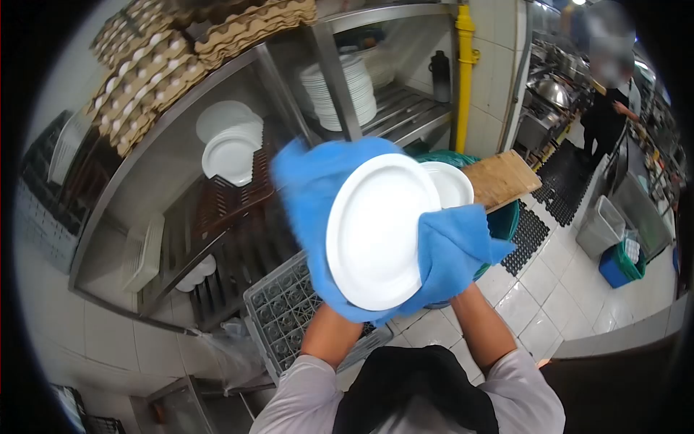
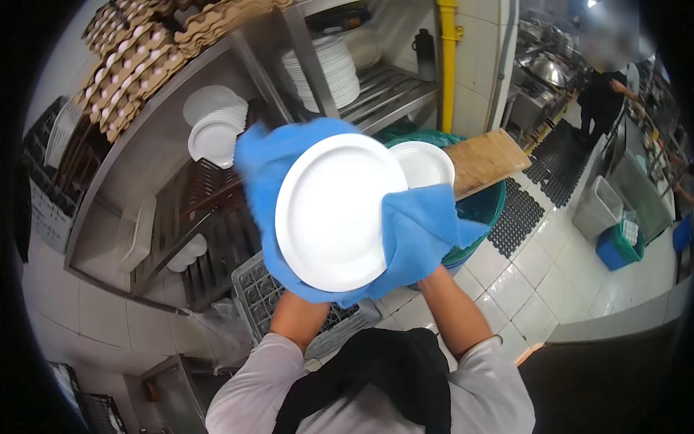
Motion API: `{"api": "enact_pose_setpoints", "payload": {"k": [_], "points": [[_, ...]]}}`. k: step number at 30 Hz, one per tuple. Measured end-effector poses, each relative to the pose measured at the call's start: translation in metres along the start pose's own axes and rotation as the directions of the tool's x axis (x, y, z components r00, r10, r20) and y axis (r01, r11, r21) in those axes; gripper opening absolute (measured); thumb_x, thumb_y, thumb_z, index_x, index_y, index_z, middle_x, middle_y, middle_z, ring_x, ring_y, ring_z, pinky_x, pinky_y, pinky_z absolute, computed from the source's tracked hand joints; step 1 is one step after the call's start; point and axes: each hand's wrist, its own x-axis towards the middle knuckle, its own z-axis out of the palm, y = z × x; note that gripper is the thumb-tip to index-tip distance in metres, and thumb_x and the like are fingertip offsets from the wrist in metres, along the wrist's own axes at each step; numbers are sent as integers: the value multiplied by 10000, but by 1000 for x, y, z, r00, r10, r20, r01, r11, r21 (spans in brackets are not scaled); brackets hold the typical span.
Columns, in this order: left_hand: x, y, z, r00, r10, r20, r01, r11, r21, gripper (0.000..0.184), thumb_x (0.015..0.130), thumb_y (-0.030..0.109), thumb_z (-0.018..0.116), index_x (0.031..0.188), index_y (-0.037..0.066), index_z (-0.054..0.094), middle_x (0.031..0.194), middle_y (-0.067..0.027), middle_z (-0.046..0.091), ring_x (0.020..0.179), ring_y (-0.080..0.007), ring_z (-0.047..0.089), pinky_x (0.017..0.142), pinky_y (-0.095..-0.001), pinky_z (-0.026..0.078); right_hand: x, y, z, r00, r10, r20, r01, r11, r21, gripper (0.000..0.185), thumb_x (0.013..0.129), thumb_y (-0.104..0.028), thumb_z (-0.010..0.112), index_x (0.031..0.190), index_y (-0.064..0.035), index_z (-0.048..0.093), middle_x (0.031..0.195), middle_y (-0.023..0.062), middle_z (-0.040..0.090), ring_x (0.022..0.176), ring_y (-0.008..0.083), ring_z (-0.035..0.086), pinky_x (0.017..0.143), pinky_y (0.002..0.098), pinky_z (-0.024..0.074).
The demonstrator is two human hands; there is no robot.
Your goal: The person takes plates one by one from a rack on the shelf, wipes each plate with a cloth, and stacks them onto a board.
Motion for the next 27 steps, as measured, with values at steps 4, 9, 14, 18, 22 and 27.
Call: {"api": "enact_pose_setpoints", "payload": {"k": [4,9,14,18,22,27], "points": [[-61,-17,-63,984,-36,-174,71,976,204,447,939,168,646,1347,9,558,1293,-126,626,1154,-235,623,990,-413,524,-22,8,-9,984,135,-117,-84,927,366,266,1011,-102,562,1264,-21,574,1158,51,596,1071,126,578,940,256,496],[-33,-2,-26,998,-16,-63,23,994,111,451,936,173,649,1346,9,560,1285,-129,631,1150,-240,628,984,-414,530,-48,-7,20,937,339,-85,-212,745,633,215,968,-50,589,1178,-15,619,1139,55,598,1035,136,580,919,257,496],[-57,-27,-55,978,77,-196,-37,979,201,455,933,178,652,1345,8,562,1278,-133,636,1147,-244,633,978,-414,535,-9,-25,-25,906,-272,-325,298,954,32,75,877,37,628,945,23,656,973,106,619,941,182,607,843,297,492],[-5,67,-33,833,-553,29,414,657,630,441,922,160,660,1328,6,580,1218,-131,664,1081,-237,667,927,-382,560,-25,-37,-53,968,-231,97,245,954,-171,167,932,-20,595,1098,-2,607,1033,68,581,915,164,590,846,268,492],[-2,57,1,845,-528,-89,324,371,871,433,903,113,637,1317,-1,577,1185,-114,666,1064,-223,656,949,-377,537,-21,-66,-38,956,294,20,-222,765,-605,162,930,-34,599,1086,8,608,1070,93,586,932,174,594,834,286,501],[-87,-4,-47,965,11,-263,204,600,774,390,912,65,567,1295,-10,556,1272,-122,604,1172,-231,574,999,-381,483,-55,-21,-35,935,-351,-58,276,819,-504,315,862,-105,654,1162,-11,641,1091,153,630,1064,254,606,914,362,480]]}}
